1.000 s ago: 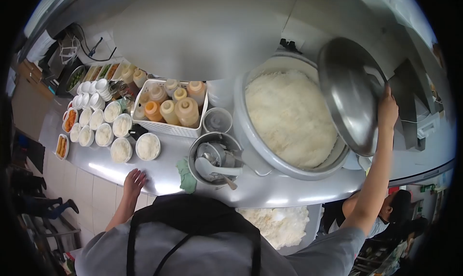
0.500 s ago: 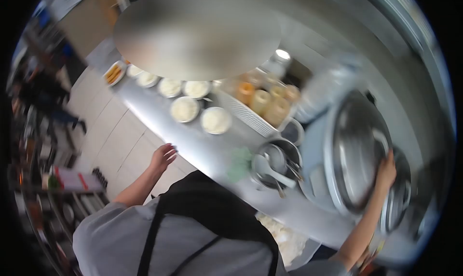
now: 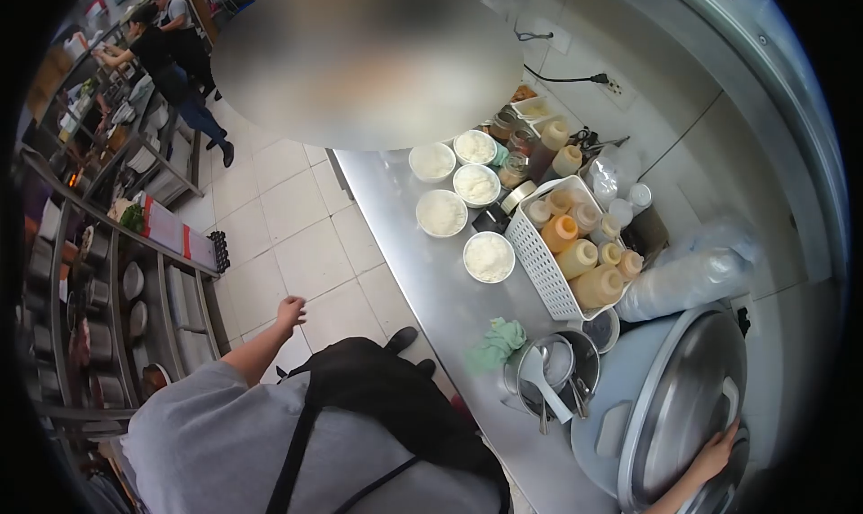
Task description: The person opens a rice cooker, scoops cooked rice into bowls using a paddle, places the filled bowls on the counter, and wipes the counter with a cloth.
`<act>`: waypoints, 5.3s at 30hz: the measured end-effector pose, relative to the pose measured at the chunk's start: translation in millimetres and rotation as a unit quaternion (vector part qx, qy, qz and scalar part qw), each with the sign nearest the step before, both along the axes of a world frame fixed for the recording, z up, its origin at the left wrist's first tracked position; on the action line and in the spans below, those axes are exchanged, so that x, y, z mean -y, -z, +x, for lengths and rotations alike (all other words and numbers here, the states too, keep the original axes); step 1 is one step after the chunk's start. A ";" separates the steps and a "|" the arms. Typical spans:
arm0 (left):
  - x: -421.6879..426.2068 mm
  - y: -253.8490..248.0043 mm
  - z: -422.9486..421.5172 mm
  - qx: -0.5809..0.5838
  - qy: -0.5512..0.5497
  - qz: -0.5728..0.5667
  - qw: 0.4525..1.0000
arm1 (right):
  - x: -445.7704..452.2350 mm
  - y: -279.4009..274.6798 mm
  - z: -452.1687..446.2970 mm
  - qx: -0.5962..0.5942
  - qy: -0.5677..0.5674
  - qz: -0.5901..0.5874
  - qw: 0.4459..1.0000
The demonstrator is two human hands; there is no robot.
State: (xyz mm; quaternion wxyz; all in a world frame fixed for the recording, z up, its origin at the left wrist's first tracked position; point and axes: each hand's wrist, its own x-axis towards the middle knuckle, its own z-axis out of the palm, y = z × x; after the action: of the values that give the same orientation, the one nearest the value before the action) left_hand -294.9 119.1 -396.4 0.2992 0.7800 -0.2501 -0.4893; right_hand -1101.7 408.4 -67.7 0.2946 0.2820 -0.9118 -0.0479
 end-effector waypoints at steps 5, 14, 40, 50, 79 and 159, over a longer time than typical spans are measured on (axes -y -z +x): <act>-54.4 38.4 81.3 0.222 0.014 0.068 0.973 | 1.5 -3.0 0.0 0.019 0.048 0.006 0.999; -28.9 77.6 125.3 0.147 -0.022 0.004 0.989 | 52.8 -82.7 158.0 -0.045 -0.201 -0.320 0.925; 24.1 127.7 365.3 0.076 0.101 0.102 0.987 | 478.2 74.0 674.2 0.428 -0.670 -0.252 0.551; 190.4 52.0 354.8 -0.060 0.075 -0.018 0.995 | 565.3 106.2 711.7 0.478 -0.600 -0.277 0.579; 323.4 64.4 425.7 0.176 0.222 -0.017 0.959 | 521.3 128.7 790.5 0.507 -0.409 -0.314 0.691; 265.9 109.7 179.7 0.025 0.734 -0.005 0.678 | 268.6 212.7 455.4 0.219 -0.138 -0.271 0.927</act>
State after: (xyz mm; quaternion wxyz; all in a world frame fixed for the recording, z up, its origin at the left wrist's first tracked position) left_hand -115.2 -146.8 -506.1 -0.1586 0.3562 -0.7527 -0.5305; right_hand -646.3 139.8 -280.4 0.1569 0.3178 -0.8841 0.3046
